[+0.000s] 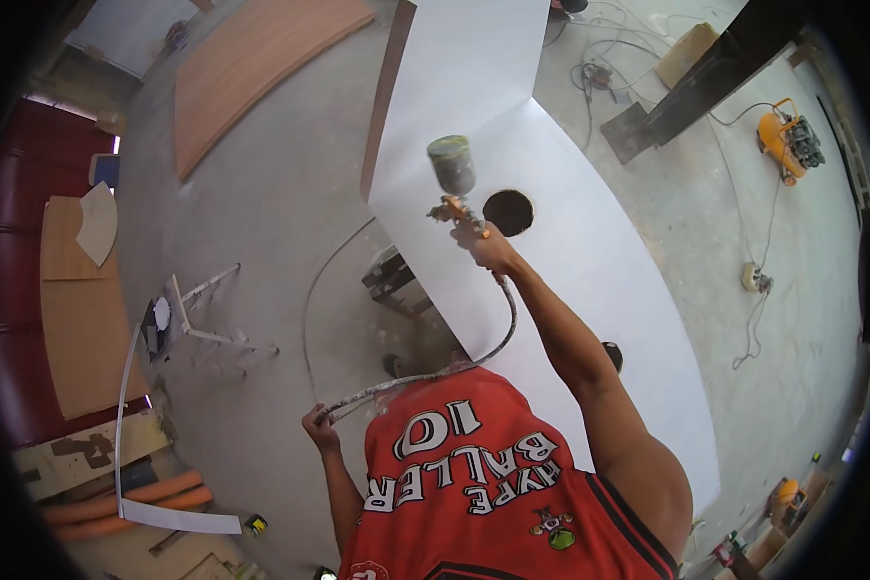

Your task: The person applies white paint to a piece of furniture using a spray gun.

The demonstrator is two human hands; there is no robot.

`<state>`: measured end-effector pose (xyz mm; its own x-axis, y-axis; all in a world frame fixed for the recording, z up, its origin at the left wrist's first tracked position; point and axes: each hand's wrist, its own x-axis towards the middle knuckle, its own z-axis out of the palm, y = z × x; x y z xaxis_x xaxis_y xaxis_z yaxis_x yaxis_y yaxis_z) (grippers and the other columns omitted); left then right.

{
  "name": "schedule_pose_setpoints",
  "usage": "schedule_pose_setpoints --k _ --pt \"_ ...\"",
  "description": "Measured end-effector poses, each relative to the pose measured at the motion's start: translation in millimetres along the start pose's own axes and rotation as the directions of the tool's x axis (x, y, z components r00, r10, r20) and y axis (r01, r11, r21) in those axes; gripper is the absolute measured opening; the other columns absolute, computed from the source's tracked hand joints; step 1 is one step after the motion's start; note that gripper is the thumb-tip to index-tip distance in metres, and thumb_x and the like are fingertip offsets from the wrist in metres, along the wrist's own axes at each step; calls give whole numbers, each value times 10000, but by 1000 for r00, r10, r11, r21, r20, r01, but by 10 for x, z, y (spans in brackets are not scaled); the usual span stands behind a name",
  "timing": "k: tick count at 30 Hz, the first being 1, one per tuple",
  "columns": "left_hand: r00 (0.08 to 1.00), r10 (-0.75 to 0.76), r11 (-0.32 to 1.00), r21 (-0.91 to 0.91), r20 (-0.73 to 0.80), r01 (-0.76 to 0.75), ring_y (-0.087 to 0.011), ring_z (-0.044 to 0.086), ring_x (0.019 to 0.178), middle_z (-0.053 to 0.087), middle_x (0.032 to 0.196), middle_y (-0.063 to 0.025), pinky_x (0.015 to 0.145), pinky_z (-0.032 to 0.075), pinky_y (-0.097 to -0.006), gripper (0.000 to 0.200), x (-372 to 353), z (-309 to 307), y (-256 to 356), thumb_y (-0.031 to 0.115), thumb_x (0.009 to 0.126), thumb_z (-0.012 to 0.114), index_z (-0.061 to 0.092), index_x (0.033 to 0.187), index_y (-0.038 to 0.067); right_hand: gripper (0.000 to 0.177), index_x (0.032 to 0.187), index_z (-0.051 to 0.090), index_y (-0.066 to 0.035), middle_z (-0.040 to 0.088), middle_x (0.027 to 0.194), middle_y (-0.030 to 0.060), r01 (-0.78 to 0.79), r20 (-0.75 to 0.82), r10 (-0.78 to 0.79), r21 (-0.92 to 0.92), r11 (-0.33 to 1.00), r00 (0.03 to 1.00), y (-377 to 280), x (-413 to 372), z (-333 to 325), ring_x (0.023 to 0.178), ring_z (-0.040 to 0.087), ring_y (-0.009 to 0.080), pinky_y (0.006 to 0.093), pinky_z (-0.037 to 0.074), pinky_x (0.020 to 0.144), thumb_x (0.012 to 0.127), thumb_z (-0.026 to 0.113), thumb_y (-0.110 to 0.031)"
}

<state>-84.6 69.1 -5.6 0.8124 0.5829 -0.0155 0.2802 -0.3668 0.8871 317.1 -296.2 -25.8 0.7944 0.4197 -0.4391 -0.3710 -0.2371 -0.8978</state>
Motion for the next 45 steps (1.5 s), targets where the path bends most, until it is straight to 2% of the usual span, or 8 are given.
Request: schedule_pose_setpoints --k 5,12,18,22,27,33,38,45 --pt "998 -47 997 -63 -38 45 -112 338 501 370 540 -11 523 260 -305 402 -98 -80 -164 160 920 530 346 574 69 354 727 516 -94 435 612 -49 -49 200 34 70 996 979 -113 -104 55 500 383 73 282 321 444 953 661 -325" --pt "999 17 996 -85 -29 -19 -84 345 516 368 551 5 480 230 -306 286 -30 -19 -90 55 818 525 354 590 50 222 807 622 -58 505 655 -38 23 -276 18 143 989 961 90 85 -227 549 451 80 288 371 490 942 647 -234" --pt "996 -34 999 1 78 34 -91 372 521 395 556 0 482 254 -309 318 23 124 50 16 876 550 403 594 25 328 837 641 -20 532 642 2 146 -754 -139 -57 988 642 419 446 -1038 572 466 107 336 375 521 953 677 -325" --pt "989 -89 994 68 120 81 -94 366 502 385 532 3 479 260 -316 415 55 159 -24 118 939 606 401 588 31 369 955 654 48 681 815 208 91 -850 -173 -147 985 498 106 310 -1419 750 629 319 439 483 744 948 654 -321" --pt "984 -96 993 82 153 84 -95 371 495 390 524 4 477 258 -316 456 129 106 -99 164 965 616 410 578 38 377 943 665 43 698 818 178 226 -915 -234 -164 960 330 4 202 -1538 765 655 295 426 497 744 958 643 -333" --pt "981 -137 989 73 138 128 -84 376 491 410 524 17 469 252 -306 449 185 18 -161 143 963 629 435 572 35 400 922 685 20 669 787 94 163 -893 -161 -100 982 420 -35 96 -1488 706 606 188 364 491 679 951 666 -378" --pt "986 -129 986 115 109 117 -80 401 508 425 547 23 472 293 -300 369 258 -192 -478 96 950 635 504 616 14 349 813 616 -47 509 636 -7 157 -660 -91 40 987 745 2 -189 -916 472 425 105 304 342 424 936 670 -368" --pt "984 -10 985 173 178 -22 -73 410 539 438 592 24 481 306 -292 182 482 -728 -999 40 934 608 671 800 -66 367 731 573 -63 483 598 -24 -8 -349 7 -2 1000 937 50 -448 330 480 419 90 303 344 427 911 702 -356"
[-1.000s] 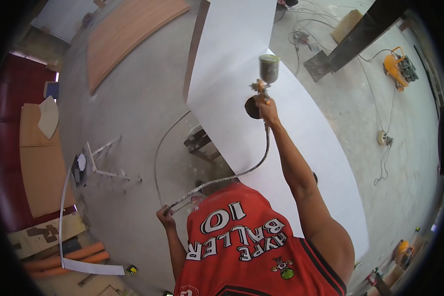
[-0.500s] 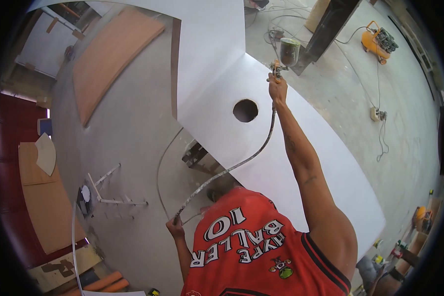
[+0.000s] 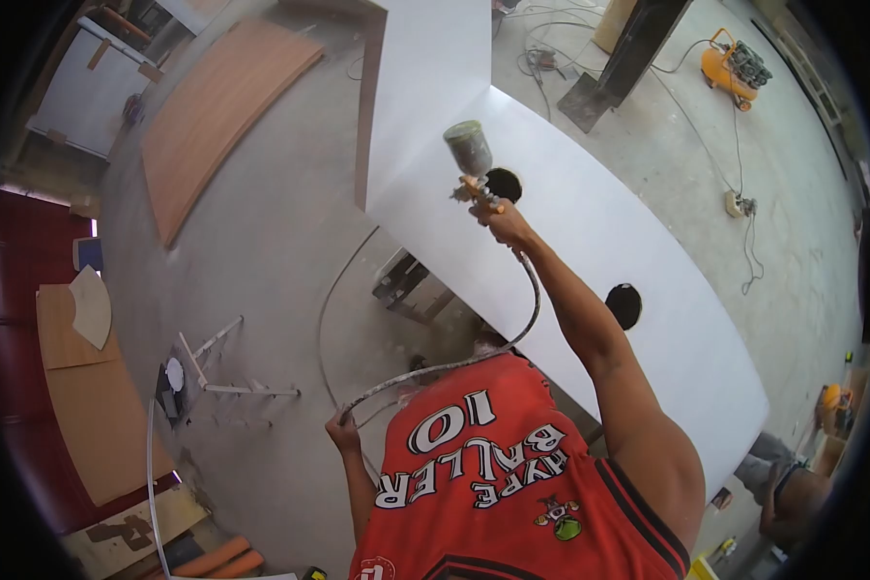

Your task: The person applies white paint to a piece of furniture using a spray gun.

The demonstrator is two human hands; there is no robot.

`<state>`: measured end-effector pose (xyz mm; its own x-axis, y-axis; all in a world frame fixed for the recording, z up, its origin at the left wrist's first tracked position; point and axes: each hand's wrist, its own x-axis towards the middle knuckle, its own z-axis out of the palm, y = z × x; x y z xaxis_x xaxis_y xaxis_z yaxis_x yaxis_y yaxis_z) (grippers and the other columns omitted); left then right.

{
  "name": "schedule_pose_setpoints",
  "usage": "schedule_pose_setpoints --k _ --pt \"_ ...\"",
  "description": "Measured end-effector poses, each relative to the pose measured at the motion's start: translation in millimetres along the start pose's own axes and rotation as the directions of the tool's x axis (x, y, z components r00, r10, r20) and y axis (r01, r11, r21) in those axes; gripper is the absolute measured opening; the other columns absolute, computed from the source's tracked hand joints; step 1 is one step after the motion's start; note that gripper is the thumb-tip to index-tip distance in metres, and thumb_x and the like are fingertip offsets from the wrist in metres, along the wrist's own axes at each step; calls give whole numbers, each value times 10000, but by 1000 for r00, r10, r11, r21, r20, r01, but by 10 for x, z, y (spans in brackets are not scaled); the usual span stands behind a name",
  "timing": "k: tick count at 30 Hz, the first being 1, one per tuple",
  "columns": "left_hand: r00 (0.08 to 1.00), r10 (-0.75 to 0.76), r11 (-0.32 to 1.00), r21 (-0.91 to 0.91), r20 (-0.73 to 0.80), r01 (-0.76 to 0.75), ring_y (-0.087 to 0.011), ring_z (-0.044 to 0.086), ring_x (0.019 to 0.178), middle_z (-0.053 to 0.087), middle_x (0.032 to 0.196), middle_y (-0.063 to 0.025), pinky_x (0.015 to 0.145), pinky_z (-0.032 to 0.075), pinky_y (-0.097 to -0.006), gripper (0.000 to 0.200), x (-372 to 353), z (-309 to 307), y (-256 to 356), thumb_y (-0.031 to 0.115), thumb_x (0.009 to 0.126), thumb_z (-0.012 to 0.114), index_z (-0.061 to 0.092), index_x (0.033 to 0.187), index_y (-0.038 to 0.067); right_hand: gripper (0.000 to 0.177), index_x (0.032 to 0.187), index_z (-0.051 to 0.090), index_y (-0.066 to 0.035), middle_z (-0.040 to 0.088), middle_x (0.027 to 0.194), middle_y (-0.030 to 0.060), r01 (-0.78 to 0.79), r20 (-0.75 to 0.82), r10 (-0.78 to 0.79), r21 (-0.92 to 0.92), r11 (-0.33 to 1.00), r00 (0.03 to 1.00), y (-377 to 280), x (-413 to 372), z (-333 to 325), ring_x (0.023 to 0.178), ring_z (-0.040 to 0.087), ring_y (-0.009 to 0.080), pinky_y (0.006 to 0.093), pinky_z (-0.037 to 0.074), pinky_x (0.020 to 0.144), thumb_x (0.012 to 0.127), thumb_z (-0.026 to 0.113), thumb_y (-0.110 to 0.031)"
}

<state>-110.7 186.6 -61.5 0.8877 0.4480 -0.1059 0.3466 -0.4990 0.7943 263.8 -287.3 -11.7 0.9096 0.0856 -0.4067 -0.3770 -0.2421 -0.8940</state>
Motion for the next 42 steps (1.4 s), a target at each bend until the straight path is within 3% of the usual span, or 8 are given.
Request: schedule_pose_setpoints --k 12,19,23,27,30,36,38,42 --pt "988 -157 988 4 -6 157 -88 456 612 482 622 -5 547 385 -305 142 -274 -1118 -1257 13 904 634 743 946 -69 432 859 690 -5 530 624 5 15 271 7 -80 997 963 -94 -632 1299 476 393 104 297 335 446 907 632 -430" --pt "983 -183 983 13 -10 183 -104 422 611 443 604 -12 534 360 -350 209 -272 -1403 -1683 95 938 658 686 844 -89 415 908 705 23 643 746 69 -61 -75 54 -98 993 996 -90 -658 1718 663 550 163 363 459 625 917 670 -391" --pt "962 -259 962 -70 86 266 -116 409 600 439 585 -86 533 362 -364 304 -138 -1347 -1898 161 923 698 641 763 -91 412 956 703 40 693 814 136 134 -472 -138 -44 990 871 -140 -1163 1857 756 604 236 394 485 756 943 638 -367" --pt "959 -256 964 112 121 243 -207 510 551 543 593 -176 553 400 -413 354 47 -1105 -2181 235 917 704 663 764 -82 355 926 703 -36 448 537 -44 72 -514 -9 104 992 858 42 -1906 1732 448 405 84 310 321 434 974 645 -383" --pt "955 -171 924 375 243 70 -363 657 667 670 709 -230 641 472 -468 411 201 -986 -2143 350 898 703 709 804 -50 310 949 673 -62 411 523 -70 -6 -504 112 208 978 857 117 -2668 1779 411 374 61 273 279 392 978 652 -370" --pt "654 -182 840 461 735 -285 -413 673 1003 706 1011 -264 875 515 -488 520 727 -415 -2052 503 847 703 732 1017 13 225 1016 644 -82 452 576 -81 -28 -474 245 419 908 846 500 -3875 2022 423 375 25 234 275 391 971 682 -299" --pt "310 -211 807 344 927 -479 -417 664 1042 701 1077 -260 898 511 -487 532 871 -52 -1996 506 869 682 720 1051 8 186 1024 634 -80 463 590 -80 73 -566 176 390 918 806 597 -4090 2086 426 369 25 232 280 393 972 688 -250" --pt "242 -60 835 181 968 -519 -423 663 1010 705 1030 -249 879 510 -481 641 809 525 -1711 618 903 588 719 1011 -1 143 1039 630 -85 481 614 -75 112 -605 110 316 942 788 522 -4269 2075 438 379 22 225 286 400 979 674 -206"
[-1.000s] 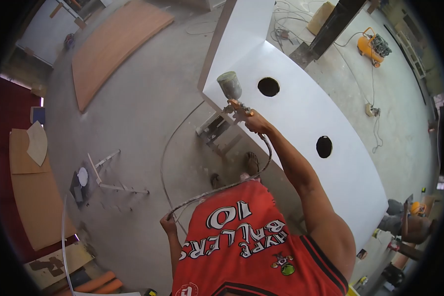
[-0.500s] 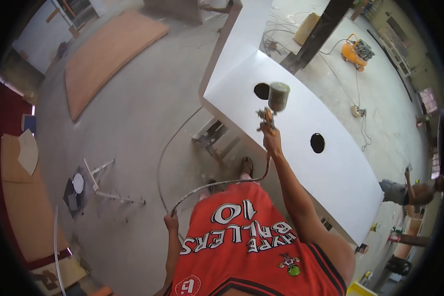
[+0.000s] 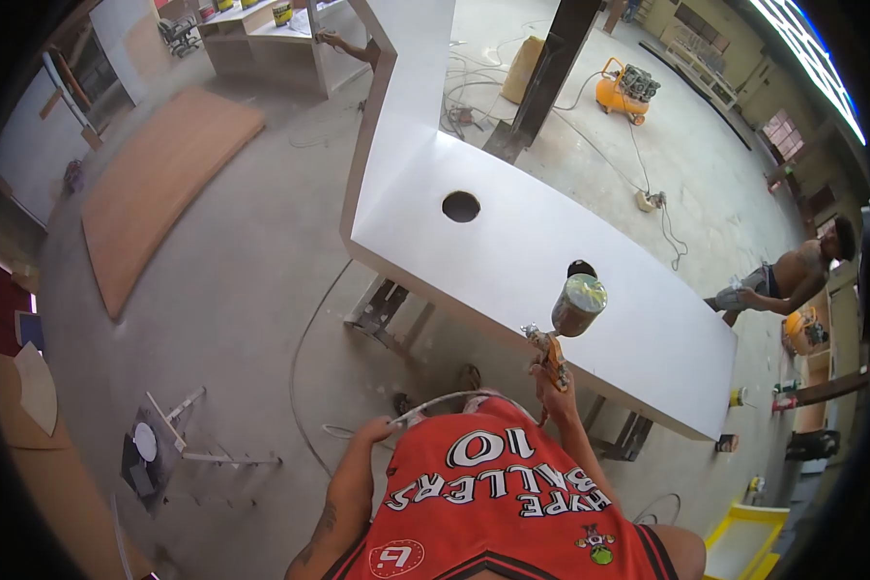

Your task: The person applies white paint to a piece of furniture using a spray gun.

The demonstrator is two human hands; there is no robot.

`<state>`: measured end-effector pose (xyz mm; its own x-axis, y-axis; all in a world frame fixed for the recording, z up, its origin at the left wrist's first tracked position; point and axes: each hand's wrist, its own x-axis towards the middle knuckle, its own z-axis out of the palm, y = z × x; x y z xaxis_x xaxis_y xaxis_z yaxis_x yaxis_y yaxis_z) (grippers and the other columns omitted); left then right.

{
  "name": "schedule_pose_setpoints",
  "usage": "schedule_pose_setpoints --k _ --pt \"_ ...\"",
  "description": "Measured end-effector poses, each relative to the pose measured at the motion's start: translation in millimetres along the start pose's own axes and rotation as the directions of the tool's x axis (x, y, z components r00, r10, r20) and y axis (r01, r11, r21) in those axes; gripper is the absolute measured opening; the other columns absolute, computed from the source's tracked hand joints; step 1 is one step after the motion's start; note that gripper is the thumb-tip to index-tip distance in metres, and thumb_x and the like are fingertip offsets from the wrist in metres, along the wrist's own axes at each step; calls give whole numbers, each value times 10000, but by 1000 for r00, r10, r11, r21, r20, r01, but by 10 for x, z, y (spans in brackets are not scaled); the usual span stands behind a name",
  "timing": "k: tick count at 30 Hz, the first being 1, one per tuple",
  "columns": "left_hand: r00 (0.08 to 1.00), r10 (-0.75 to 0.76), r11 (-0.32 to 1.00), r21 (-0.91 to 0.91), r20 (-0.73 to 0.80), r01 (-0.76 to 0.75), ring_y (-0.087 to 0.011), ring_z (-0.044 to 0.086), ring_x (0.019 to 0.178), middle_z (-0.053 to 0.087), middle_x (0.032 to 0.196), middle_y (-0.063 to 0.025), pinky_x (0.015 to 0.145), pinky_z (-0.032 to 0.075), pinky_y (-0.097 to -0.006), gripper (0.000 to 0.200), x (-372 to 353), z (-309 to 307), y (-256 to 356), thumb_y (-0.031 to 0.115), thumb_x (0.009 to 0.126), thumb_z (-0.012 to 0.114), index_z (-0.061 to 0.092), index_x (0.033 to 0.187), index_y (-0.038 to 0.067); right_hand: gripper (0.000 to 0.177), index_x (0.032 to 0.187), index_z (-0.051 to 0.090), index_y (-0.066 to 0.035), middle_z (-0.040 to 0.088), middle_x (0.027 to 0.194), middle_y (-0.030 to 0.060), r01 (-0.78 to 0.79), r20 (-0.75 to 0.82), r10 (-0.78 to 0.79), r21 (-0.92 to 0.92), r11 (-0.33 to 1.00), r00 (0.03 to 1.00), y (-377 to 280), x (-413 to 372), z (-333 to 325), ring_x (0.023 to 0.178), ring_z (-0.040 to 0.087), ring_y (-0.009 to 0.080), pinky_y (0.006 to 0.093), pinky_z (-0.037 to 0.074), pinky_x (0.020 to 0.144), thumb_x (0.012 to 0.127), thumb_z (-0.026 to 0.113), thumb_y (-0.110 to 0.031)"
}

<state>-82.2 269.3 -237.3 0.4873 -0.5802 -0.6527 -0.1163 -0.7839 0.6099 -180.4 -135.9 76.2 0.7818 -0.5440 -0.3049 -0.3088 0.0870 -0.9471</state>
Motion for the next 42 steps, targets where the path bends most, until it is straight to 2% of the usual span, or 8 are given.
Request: schedule_pose_setpoints --k 9,12,15,23,24,29,34,42 --pt "959 -168 985 10 -230 175 -464 652 1040 696 1056 -279 917 487 -527 724 -92 -220 643 678 953 419 742 1019 33 140 1051 644 -74 551 727 -55 139 8 -139 33 990 990 -252 250 179 569 450 29 223 355 491 978 659 -193" --pt "882 -253 965 -38 -398 260 -472 654 1024 699 1063 -265 922 481 -554 647 -269 49 188 578 1003 381 742 991 42 225 1138 653 -32 626 900 -20 92 130 -89 -18 996 988 -162 259 69 855 572 86 280 479 783 956 681 -161" --pt "889 -303 939 55 -343 341 -481 640 1039 688 1072 -273 928 468 -572 553 -803 -26 181 469 1020 379 716 1011 30 141 1041 655 -90 567 774 -56 143 179 -143 12 990 973 -140 303 36 589 462 31 232 367 508 949 673 -195" --pt "734 -536 843 -225 -417 488 -464 622 1109 675 1152 -265 961 457 -562 529 -1239 293 206 438 1010 369 700 1101 36 164 1044 656 -79 547 709 -56 -14 325 0 39 999 946 -177 320 -59 562 467 45 248 378 485 962 657 -222" --pt "744 -523 852 -223 -415 474 -463 620 1117 674 1154 -267 970 456 -556 531 -1187 237 196 441 1003 377 698 1101 30 226 1084 658 -40 629 866 -28 -47 353 13 86 995 936 -181 307 -62 791 553 60 259 465 703 971 672 -236" --pt "836 -369 918 -19 -407 396 -478 619 1100 673 1151 -269 954 467 -560 465 -650 -223 -86 415 969 470 688 1101 26 255 1090 663 -41 635 861 -29 -48 316 29 53 997 948 -225 168 134 775 562 62 255 460 680 964 687 -261" --pt "914 -333 505 -862 -234 -37 -201 687 962 710 1080 -112 832 548 -328 381 220 -1078 303 334 1009 589 667 1189 8 263 1097 675 -56 637 858 -36 -60 288 40 61 996 957 -334 -86 778 741 556 57 249 455 644 959 698 -278" --pt "848 397 364 -787 -352 -497 -190 666 884 683 978 -91 829 541 -353 448 -1024 -2969 1376 388 1084 464 624 1215 -10 309 1170 645 -51 625 866 -24 13 344 -56 125 992 937 -275 -484 2821 763 533 65 256 461 665 963 701 -273"
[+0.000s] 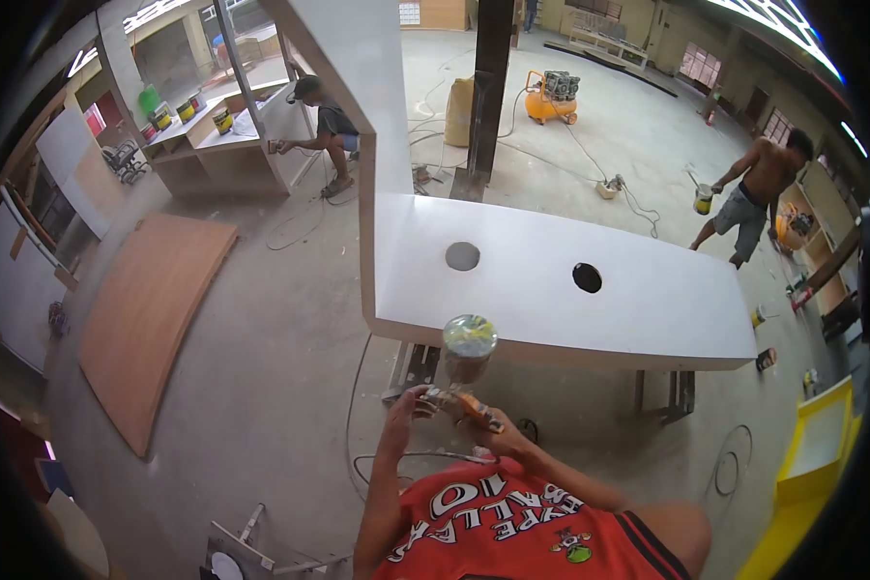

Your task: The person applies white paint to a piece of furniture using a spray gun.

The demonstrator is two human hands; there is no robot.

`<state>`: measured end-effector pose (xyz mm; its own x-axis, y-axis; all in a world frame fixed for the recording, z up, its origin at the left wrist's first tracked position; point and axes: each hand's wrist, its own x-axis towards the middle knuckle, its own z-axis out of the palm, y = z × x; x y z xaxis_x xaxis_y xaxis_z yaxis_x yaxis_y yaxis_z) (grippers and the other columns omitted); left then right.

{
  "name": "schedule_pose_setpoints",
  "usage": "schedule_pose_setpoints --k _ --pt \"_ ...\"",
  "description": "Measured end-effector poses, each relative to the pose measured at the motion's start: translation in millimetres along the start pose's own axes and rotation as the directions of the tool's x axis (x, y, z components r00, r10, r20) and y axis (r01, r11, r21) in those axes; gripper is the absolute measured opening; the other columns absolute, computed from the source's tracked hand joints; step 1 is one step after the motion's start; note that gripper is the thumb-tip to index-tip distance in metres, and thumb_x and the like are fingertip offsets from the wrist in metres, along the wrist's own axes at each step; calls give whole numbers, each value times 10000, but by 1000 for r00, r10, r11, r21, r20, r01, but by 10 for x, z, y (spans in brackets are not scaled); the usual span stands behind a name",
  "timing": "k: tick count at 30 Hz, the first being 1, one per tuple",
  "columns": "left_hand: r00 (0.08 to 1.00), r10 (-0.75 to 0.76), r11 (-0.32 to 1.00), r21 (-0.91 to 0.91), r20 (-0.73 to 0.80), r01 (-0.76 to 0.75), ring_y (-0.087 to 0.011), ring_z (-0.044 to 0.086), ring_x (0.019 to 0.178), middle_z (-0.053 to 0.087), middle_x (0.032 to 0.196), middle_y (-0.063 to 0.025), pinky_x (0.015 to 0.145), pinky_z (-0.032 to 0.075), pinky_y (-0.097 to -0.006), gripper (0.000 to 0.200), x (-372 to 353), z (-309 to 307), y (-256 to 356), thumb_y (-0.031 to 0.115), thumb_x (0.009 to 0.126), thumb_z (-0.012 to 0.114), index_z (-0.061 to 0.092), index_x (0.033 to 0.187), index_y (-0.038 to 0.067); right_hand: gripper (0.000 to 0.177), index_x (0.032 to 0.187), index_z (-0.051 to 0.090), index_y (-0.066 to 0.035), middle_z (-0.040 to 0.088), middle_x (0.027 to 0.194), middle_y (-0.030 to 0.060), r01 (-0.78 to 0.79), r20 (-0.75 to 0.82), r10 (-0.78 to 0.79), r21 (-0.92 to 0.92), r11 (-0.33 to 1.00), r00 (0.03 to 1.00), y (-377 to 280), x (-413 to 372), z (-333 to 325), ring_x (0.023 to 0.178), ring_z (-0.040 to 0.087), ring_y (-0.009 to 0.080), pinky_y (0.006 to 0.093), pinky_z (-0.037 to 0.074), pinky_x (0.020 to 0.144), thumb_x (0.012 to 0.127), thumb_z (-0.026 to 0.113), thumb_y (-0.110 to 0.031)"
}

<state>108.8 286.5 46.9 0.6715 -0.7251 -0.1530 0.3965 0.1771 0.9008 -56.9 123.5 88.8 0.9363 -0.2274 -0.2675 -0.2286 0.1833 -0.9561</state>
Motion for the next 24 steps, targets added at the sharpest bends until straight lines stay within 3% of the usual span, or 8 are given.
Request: schedule_pose_setpoints --k 4,7,8,12,17,21,23,24 --pt "1000 22 998 59 16 -23 -170 655 823 675 937 -77 770 535 -322 456 -472 -564 611 383 1096 436 621 1192 -23 317 1184 632 -36 648 965 -2 68 145 -61 -48 997 988 -53 157 832 882 550 83 272 477 778 968 705 -258" --pt "998 49 973 226 29 -55 -153 646 791 669 909 -68 725 525 -302 447 -779 -1003 887 362 1105 416 613 1185 -31 304 1193 629 -34 657 980 10 150 273 -138 -23 988 952 -82 288 1222 900 558 83 273 485 815 974 695 -234" --pt "999 39 976 212 34 -45 -149 642 780 672 911 -71 719 523 -304 438 -864 -1135 926 350 1106 415 620 1170 -31 300 1211 624 -32 665 984 20 98 302 -90 -12 995 949 -117 321 1336 906 567 87 272 493 843 979 684 -213" --pt "994 87 971 229 -63 -70 -143 636 794 687 946 -81 719 510 -296 437 -1164 -1403 1213 333 1106 410 629 1180 -37 319 1233 617 -33 667 978 29 99 357 -78 -43 994 931 -417 498 1808 879 577 97 281 503 816 980 681 -215" --pt "962 160 978 169 -222 -124 -131 618 818 694 982 -84 729 500 -290 480 -1291 -1503 1775 341 1108 394 629 1223 -62 318 1206 622 -52 624 871 1 185 451 -150 -35 982 880 -546 862 2322 726 524 92 287 453 654 990 672 -280" --pt "905 203 979 63 -375 -193 -115 601 831 694 1007 -89 744 491 -280 497 -1165 -1810 1865 343 1107 391 633 1228 -74 252 1129 602 -32 600 903 -5 121 485 -70 -75 990 872 -729 1210 2601 815 504 96 283 459 732 991 665 -234" --pt "924 176 984 67 -339 -163 -114 598 845 688 1009 -89 747 485 -278 498 -1056 -1985 2006 339 1107 389 627 1232 -79 252 1119 596 -33 598 897 -7 -12 512 15 -10 1000 859 -742 1413 2689 802 497 95 274 447 707 995 659 -244" --pt "940 166 986 72 -297 -151 -113 595 859 682 1011 -90 750 479 -276 498 -963 -2081 2093 336 1106 386 620 1235 -85 251 1119 599 -43 605 900 -2 27 502 -31 15 1000 864 -819 1499 2739 804 517 97 262 460 715 1002 648 -260"
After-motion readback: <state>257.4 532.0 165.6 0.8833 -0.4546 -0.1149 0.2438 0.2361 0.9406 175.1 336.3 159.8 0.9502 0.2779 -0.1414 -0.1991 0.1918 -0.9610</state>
